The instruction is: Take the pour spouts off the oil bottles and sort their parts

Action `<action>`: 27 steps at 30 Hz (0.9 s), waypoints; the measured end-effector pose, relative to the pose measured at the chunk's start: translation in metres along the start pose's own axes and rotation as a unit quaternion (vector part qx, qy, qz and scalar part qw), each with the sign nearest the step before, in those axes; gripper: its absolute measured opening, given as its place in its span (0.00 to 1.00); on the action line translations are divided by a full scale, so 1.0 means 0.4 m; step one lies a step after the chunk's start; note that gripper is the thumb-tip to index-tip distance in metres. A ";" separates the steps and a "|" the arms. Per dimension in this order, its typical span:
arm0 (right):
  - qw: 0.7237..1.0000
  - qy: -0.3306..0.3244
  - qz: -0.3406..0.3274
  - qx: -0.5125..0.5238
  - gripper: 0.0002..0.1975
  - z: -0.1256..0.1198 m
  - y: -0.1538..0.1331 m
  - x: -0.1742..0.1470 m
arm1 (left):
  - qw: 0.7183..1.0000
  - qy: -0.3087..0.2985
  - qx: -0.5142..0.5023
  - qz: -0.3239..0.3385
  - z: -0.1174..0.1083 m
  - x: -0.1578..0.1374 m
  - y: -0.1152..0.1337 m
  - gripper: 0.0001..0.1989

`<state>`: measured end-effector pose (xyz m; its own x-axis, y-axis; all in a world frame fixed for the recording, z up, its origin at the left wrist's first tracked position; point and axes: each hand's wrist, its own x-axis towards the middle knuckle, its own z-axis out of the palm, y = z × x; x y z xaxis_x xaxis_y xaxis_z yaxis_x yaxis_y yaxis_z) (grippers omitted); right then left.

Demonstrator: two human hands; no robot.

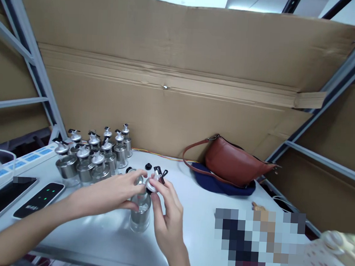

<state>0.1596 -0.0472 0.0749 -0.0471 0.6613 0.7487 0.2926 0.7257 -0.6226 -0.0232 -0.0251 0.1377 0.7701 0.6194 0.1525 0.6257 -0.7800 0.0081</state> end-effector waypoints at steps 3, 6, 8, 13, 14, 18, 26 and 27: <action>0.999 0.013 0.023 0.027 0.16 0.023 0.006 0.010 | 0.999 0.030 -0.025 -0.014 0.008 -0.008 -0.012 0.14; 0.997 0.033 0.061 0.038 0.14 0.040 0.013 0.014 | 0.995 0.089 -0.045 -0.006 0.027 -0.007 -0.026 0.19; 0.996 0.038 0.073 0.033 0.12 0.048 0.016 0.011 | 0.988 0.143 -0.051 0.003 0.056 -0.009 -0.033 0.23; 0.996 0.020 0.079 0.038 0.14 0.045 0.024 -0.014 | 0.904 0.367 -0.216 0.022 0.172 -0.048 -0.008 0.20; 0.996 0.005 0.079 0.035 0.15 0.040 0.028 -0.020 | 0.878 0.388 -0.279 0.026 0.194 -0.058 0.005 0.20; 0.997 -0.055 0.053 -0.018 0.23 0.023 0.039 -0.035 | 0.835 0.334 -0.438 0.004 0.234 -0.064 0.052 0.27; 0.993 -0.087 -0.029 -0.075 0.22 0.001 0.031 -0.008 | 0.779 0.212 -0.589 -0.039 0.201 0.009 0.052 0.23; 0.991 -0.093 -0.034 -0.087 0.22 -0.004 0.031 -0.005 | 0.775 0.200 -0.599 -0.036 0.202 0.013 0.050 0.23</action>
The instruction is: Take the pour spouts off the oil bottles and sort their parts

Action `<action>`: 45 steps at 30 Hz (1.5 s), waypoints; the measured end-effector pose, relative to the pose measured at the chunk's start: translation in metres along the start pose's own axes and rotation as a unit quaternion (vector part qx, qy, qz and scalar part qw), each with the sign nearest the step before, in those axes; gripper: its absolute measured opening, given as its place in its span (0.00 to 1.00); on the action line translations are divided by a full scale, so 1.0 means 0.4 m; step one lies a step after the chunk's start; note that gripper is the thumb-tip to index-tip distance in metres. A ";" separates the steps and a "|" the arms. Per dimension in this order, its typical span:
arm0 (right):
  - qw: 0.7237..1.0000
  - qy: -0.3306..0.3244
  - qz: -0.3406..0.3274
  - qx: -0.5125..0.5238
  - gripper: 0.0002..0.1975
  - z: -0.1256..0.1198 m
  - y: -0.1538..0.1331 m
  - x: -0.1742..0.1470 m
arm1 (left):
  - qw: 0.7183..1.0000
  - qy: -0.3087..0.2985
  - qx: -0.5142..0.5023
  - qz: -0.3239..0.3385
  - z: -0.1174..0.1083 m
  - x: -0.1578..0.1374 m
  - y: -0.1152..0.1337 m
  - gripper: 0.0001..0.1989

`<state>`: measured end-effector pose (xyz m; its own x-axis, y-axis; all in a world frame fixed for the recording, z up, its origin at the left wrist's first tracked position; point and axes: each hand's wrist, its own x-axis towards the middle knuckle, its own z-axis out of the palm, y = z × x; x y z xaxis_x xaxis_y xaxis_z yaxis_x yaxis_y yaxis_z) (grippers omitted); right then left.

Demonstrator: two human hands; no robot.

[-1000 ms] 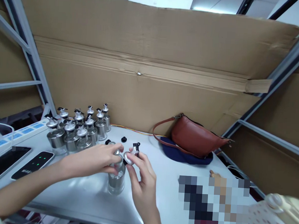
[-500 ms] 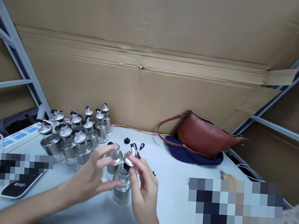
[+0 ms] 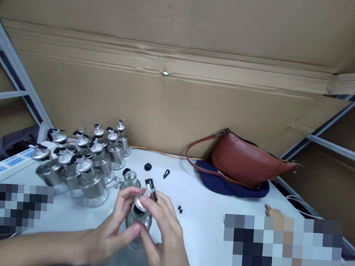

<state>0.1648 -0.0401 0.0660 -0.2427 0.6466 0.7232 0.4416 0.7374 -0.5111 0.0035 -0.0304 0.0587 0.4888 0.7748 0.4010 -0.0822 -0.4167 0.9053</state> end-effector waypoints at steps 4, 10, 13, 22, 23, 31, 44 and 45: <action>0.999 -0.018 -0.014 -0.034 0.20 -0.016 0.001 0.000 | 0.995 -0.041 -0.089 -0.034 -0.002 0.006 -0.004 0.25; 0.999 -0.032 -0.030 -0.006 0.23 -0.011 -0.004 -0.006 | 0.990 -0.094 -0.059 -0.087 -0.020 0.036 0.035 0.30; 0.999 -0.019 -0.029 -0.005 0.25 -0.004 -0.007 -0.014 | 0.988 -0.101 -0.052 -0.104 -0.023 0.048 0.051 0.36; 0.999 0.004 -0.042 0.016 0.30 0.000 -0.012 -0.015 | 0.982 -0.117 -0.084 -0.124 -0.030 0.053 0.042 0.31; 0.999 0.006 -0.045 0.017 0.30 0.000 -0.011 -0.015 | 0.980 -0.121 -0.090 -0.130 -0.032 0.056 0.044 0.31; 0.998 -0.014 -0.046 0.033 0.32 -0.005 -0.017 -0.014 | 0.976 -0.146 -0.114 -0.116 -0.047 0.065 0.058 0.21; 0.997 -0.031 -0.067 -0.016 0.28 -0.011 -0.013 -0.029 | 0.971 -0.163 -0.133 -0.115 -0.044 0.061 0.040 0.18; 0.998 -0.018 -0.065 -0.021 0.26 -0.007 -0.016 -0.029 | 0.970 -0.162 -0.136 -0.116 -0.043 0.058 0.036 0.18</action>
<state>0.1672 -0.0528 0.0619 -0.3305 0.5537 0.7643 0.4395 0.8070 -0.3945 -0.0014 -0.0102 0.0834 0.7649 0.6248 0.1564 -0.1421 -0.0732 0.9871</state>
